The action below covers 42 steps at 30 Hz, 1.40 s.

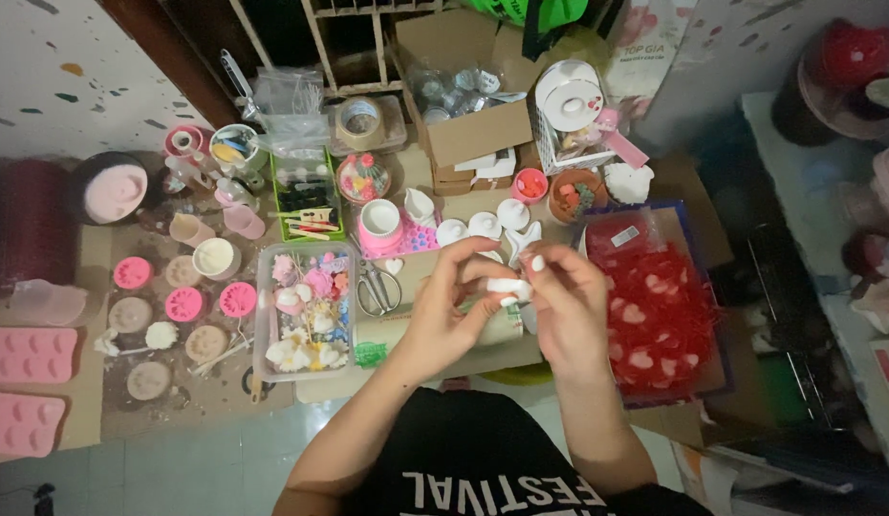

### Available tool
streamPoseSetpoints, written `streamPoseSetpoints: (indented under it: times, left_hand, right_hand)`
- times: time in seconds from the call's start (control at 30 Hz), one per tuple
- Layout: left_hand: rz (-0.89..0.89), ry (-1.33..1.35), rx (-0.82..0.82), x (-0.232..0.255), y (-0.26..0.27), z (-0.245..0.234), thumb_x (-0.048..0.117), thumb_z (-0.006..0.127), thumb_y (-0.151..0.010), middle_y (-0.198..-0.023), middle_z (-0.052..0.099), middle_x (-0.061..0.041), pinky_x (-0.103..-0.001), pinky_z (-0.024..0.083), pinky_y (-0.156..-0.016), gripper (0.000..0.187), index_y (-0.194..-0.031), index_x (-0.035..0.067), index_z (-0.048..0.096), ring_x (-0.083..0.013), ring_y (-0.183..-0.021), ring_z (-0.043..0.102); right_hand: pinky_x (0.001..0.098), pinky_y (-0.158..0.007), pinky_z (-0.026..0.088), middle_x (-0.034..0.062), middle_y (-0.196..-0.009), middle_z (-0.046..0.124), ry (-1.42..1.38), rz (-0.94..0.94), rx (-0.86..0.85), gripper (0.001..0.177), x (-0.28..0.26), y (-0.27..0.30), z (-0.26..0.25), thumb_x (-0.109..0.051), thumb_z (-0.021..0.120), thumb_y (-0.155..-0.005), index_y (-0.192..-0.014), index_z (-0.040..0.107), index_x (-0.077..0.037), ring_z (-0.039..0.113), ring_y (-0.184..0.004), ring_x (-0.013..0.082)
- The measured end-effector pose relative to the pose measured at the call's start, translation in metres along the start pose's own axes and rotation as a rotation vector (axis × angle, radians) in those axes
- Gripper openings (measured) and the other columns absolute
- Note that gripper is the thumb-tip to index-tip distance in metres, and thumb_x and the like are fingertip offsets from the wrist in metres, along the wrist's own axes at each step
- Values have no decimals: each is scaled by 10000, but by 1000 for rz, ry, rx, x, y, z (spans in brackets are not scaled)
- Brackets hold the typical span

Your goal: Preparing, trimming, and packaging small heart-shaped decorative candles.

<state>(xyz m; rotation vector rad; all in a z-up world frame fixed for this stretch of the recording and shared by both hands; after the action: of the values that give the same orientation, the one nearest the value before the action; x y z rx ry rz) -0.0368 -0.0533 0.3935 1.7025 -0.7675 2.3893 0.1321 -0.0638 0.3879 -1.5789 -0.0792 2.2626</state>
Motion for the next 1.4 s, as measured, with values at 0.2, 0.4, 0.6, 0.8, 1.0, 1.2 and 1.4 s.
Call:
streamPoseSetpoints:
  times: [0.2, 0.4, 0.6, 0.8, 1.0, 1.2, 1.4]
  left_hand:
    - [119, -387, 44, -1, 3, -5, -50, 692, -981, -1200, 732, -119, -364, 579, -1004, 619, -1490, 58, 357, -259, -1153, 735]
    - [295, -580, 18, 31, 1, -10, -15, 730, -947, -1428, 522, -155, -353, 584, -948, 578, -1443, 85, 452, -284, -1163, 685]
    - [349, -862, -160, 42, 0, -8, 45, 769, -809, -1391, 641, -33, -426, 495, -1070, 465, -1261, 129, 702, -323, -1245, 590]
    - [350, -746, -249, 13, 18, -11, 93, 764, -839, -1292, 712, -25, -486, 402, -1191, 325, -1161, 109, 725, -289, -1318, 612]
    - [149, -487, -45, -37, 64, -45, -21, 667, -888, -1235, 712, -130, -405, 526, -1102, 308, -1184, 65, 692, -308, -1264, 665]
    - [-236, -200, 532, -198, 156, -146, -26, 622, -924, -1080, 758, -76, -317, 573, -898, 284, -1190, 18, 710, -152, -1012, 707]
    - [-446, 71, 1120, -318, 277, -280, -10, 578, -933, -929, 708, -55, -310, 614, -686, 167, -1098, -29, 590, -173, -828, 721]
  right_hand:
    - [402, -852, 532, 100, -1154, 685, -290, 523, -65, 168, 47, 6, -8, -114, 603, -1012, -1135, 652, -10, 653, -1031, 202]
    - [402, -810, 565, 100, -1170, 702, -375, 795, -174, 229, 71, 21, -13, -218, 544, -994, -1169, 611, -86, 688, -1047, 235]
    - [324, -707, 543, 30, -1090, 674, -522, 896, -241, 228, 123, 35, -36, -143, 571, -1004, -1228, 615, -129, 659, -942, 152]
    - [289, -657, 531, -15, -920, 662, -979, 1207, -245, 201, 166, 67, -23, -245, 532, -1064, -1195, 597, -107, 630, -762, 90]
    - [256, -630, 564, 22, -922, 669, -1296, 1416, -142, 216, 239, 104, -19, -249, 535, -1079, -1211, 612, -96, 658, -749, 102]
    - [288, -735, 595, 87, -957, 691, -505, 1459, -112, 180, 352, 141, -88, -143, 547, -1046, -1137, 617, -4, 679, -805, 182]
    - [260, -758, 579, 76, -994, 705, -398, 1422, 115, 199, 373, 128, -195, -106, 584, -986, -1132, 651, 10, 667, -853, 173]
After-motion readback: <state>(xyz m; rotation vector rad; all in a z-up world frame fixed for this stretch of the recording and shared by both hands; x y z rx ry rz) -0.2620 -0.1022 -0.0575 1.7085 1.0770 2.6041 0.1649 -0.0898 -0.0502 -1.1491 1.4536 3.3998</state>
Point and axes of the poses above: each hand's wrist, its own y-axis away from the middle knuckle, its own z-axis out of the palm, x = y × z, the point moved 6 cm from there along -y, towards the middle knuckle
